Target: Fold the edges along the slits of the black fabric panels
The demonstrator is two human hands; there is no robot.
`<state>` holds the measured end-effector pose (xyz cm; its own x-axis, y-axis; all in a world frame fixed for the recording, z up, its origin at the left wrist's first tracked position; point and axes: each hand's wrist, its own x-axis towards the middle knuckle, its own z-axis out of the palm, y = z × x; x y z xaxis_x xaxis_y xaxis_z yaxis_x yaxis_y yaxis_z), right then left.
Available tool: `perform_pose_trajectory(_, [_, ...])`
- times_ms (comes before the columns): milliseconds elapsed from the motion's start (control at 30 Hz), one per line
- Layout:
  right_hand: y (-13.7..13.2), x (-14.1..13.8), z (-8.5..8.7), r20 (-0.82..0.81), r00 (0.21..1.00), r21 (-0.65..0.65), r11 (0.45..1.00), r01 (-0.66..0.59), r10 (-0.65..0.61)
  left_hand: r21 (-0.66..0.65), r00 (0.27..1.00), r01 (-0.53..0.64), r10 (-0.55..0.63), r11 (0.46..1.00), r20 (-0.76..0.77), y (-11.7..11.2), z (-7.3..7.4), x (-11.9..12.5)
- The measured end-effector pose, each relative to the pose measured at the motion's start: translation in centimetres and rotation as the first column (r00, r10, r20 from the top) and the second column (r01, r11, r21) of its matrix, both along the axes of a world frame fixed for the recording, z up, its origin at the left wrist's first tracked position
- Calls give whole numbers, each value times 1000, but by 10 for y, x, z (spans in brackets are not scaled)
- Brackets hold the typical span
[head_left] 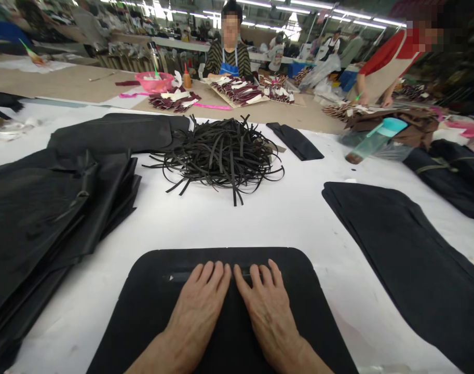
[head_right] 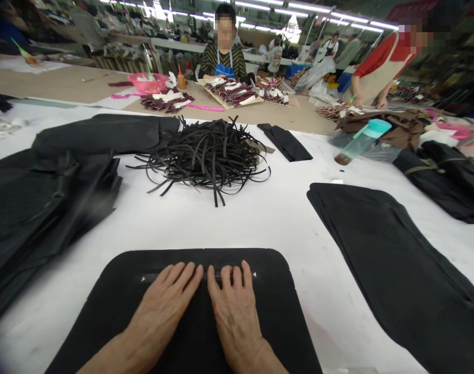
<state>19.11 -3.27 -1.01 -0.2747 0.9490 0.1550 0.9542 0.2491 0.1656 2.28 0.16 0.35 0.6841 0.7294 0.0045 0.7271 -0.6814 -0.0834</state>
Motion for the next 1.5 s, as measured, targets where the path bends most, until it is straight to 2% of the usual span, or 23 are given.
perform_pose_trajectory(100, [-3, 2, -6, -41, 999, 16, 1000, 12, -11, -43, 997, 69, -70, 997, -17, 1, -11, 9])
perform_pose_trajectory(333, [-13, 20, -19, -133, 986, 124, 985, 120, -103, 177, 995, 93, -100, 980, 30, 2, -22, -1])
perform_pose_trajectory(467, [-18, 37, -14, -143, 976, 115, 977, 181, -164, 201, 995, 71, -83, 977, 51, 4, -23, -12])
perform_pose_trajectory(667, [-20, 54, -5, -134, 985, 82, 989, 121, -109, 79, 1000, -3, 5, 997, -24, 0, -18, -40])
perform_pose_trajectory(800, [-15, 62, -6, -98, 995, 104, 995, 11, -1, 11, 999, -46, 46, 999, 5, -3, -13, -62])
perform_pose_trajectory(900, [-13, 67, -9, -79, 996, 103, 994, -32, 40, -17, 990, -136, 136, 991, 28, -1, -9, -81])
perform_pose_trajectory(1000, [-12, 74, -11, -83, 996, 69, 998, -8, 13, -55, 962, -253, 257, 966, 91, 5, -6, -105])
perform_pose_trajectory(1067, [-8, 78, -12, -112, 993, 48, 997, 54, -49, -60, 930, -338, 343, 939, 128, 11, -3, -120])
perform_pose_trajectory(1167, [3, 75, -6, -175, 978, 42, 992, 121, -112, -22, 894, -408, 404, 913, 192, 16, 5, -127])
perform_pose_trajectory(1233, [14, 63, 1, -221, 972, 37, 995, 95, -85, -1, 902, -342, 329, 940, 279, 14, 10, -116])
perform_pose_trajectory(1333, [34, 34, 13, -276, 961, -18, 999, 27, -31, -67, 926, -56, 77, 996, 370, 4, 13, -81])
perform_pose_trajectory(1367, [41, 24, 16, -279, 960, -39, 999, 11, -22, -108, 930, 62, -18, 992, 368, -1, 13, -69])
perform_pose_trajectory(1433, [54, 11, 19, -273, 962, -109, 994, -10, -20, -178, 923, 258, -188, 950, 335, -8, 10, -48])
perform_pose_trajectory(1500, [65, 5, 21, -274, 961, -175, 985, -11, -38, -212, 901, 382, -311, 900, 302, -11, 5, -34])
